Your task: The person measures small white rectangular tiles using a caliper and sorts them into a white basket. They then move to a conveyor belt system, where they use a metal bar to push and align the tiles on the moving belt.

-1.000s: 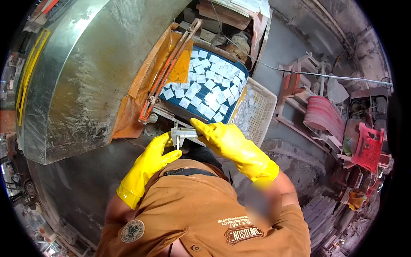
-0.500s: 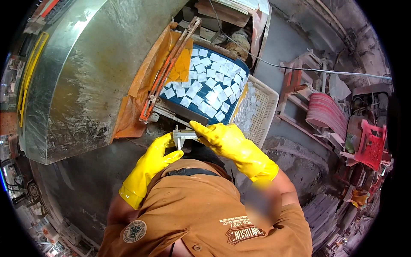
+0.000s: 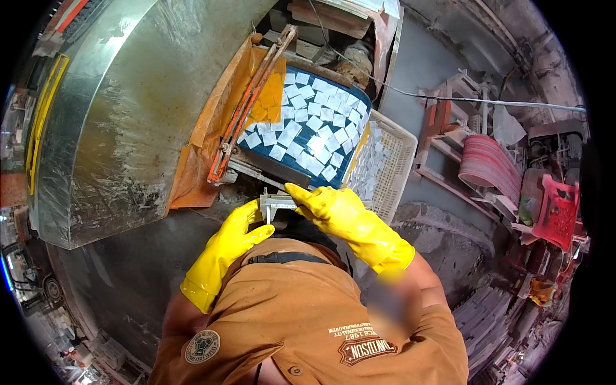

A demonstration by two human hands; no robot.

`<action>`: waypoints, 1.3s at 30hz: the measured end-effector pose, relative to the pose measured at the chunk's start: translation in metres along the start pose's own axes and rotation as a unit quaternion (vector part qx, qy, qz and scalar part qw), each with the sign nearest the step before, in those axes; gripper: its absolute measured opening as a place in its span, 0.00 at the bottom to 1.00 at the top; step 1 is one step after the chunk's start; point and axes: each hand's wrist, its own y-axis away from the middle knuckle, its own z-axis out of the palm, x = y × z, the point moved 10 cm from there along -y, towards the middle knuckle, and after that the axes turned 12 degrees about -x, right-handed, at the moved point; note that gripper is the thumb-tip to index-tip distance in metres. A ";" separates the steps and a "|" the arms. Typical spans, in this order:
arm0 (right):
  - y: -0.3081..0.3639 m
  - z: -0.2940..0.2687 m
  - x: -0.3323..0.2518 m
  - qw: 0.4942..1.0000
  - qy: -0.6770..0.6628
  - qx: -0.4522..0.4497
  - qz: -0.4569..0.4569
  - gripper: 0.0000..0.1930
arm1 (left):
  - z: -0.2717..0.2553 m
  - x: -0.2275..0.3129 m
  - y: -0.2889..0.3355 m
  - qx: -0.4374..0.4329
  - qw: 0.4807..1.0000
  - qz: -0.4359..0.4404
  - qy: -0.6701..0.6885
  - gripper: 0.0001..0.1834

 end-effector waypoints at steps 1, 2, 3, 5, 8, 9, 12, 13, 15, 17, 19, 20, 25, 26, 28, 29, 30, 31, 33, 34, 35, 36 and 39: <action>0.000 0.000 0.001 1.000 -0.006 -0.001 0.001 0.26 | 0.000 -0.001 0.000 0.001 1.000 0.000 0.002 0.34; 0.000 0.002 0.001 1.000 -0.007 -0.002 0.002 0.26 | 0.000 -0.002 0.000 0.002 1.000 0.000 0.004 0.34; 0.000 0.004 0.002 1.000 -0.007 -0.004 0.003 0.26 | 0.000 -0.001 0.000 0.002 1.000 -0.002 0.005 0.34; 0.000 0.005 0.003 1.000 -0.011 -0.005 0.003 0.26 | 0.001 -0.001 0.000 0.003 1.000 -0.005 0.009 0.34; 0.000 0.005 0.004 1.000 -0.021 -0.004 0.000 0.26 | 0.001 -0.001 0.000 0.003 1.000 -0.003 0.019 0.34; 0.000 0.005 0.004 1.000 -0.023 -0.004 -0.001 0.26 | 0.001 -0.001 0.000 0.001 1.000 -0.001 0.023 0.34; -0.001 0.005 0.004 1.000 -0.026 -0.006 -0.001 0.26 | 0.001 -0.002 -0.001 -0.001 1.000 0.002 0.031 0.34; -0.001 0.005 0.004 1.000 -0.027 -0.007 0.000 0.26 | 0.001 -0.003 -0.002 -0.001 0.999 0.002 0.032 0.33; -0.001 0.006 0.006 1.000 -0.029 -0.006 0.001 0.26 | 0.000 -0.004 -0.002 0.001 1.000 -0.002 0.031 0.33; -0.001 0.008 0.008 1.000 -0.027 -0.002 0.003 0.26 | -0.001 -0.005 -0.003 0.002 1.000 -0.010 0.027 0.32; 0.000 0.008 0.009 1.000 -0.021 0.005 0.003 0.26 | 0.000 -0.006 -0.004 -0.002 0.999 -0.015 0.040 0.32; 0.001 0.008 0.010 1.000 -0.025 0.011 0.000 0.26 | 0.001 -0.006 -0.005 -0.003 0.999 -0.017 0.046 0.31; 0.003 0.013 0.013 0.999 -0.036 0.024 0.002 0.26 | -0.002 -0.018 -0.006 0.001 0.997 -0.032 0.065 0.30; 0.003 0.014 0.014 0.999 -0.040 0.026 0.002 0.26 | -0.002 -0.021 -0.007 0.002 0.997 -0.036 0.069 0.30; 0.002 0.017 0.016 0.998 -0.048 0.029 -0.001 0.25 | -0.003 -0.023 -0.007 0.003 0.997 -0.040 0.071 0.30; 0.002 0.018 0.016 0.998 -0.050 0.025 0.001 0.25 | -0.003 -0.024 -0.007 0.003 0.997 -0.042 0.072 0.30; 0.002 0.018 0.017 0.998 -0.052 0.021 0.004 0.25 | -0.002 -0.024 -0.007 0.004 0.996 -0.041 0.075 0.30; 0.002 0.019 0.018 0.998 -0.054 0.017 0.006 0.25 | -0.002 -0.025 -0.008 0.005 0.996 -0.040 0.078 0.30; 0.003 0.022 0.019 0.998 -0.061 0.018 0.005 0.25 | -0.001 -0.025 -0.008 0.003 0.996 -0.038 0.080 0.30; 0.003 0.022 0.020 0.998 -0.065 0.018 0.005 0.25 | 0.000 -0.026 -0.008 0.000 0.996 -0.037 0.078 0.29; 0.003 0.023 0.020 0.998 -0.066 0.016 0.007 0.25 | 0.000 -0.027 -0.008 -0.002 0.996 -0.037 0.076 0.29; 0.003 0.023 0.020 0.998 -0.066 0.013 0.008 0.24 | 0.000 -0.029 -0.008 -0.003 0.996 -0.037 0.079 0.29; 0.003 0.026 0.020 0.997 -0.071 0.011 0.009 0.24 | -0.002 -0.037 -0.009 -0.002 0.996 -0.038 0.085 0.29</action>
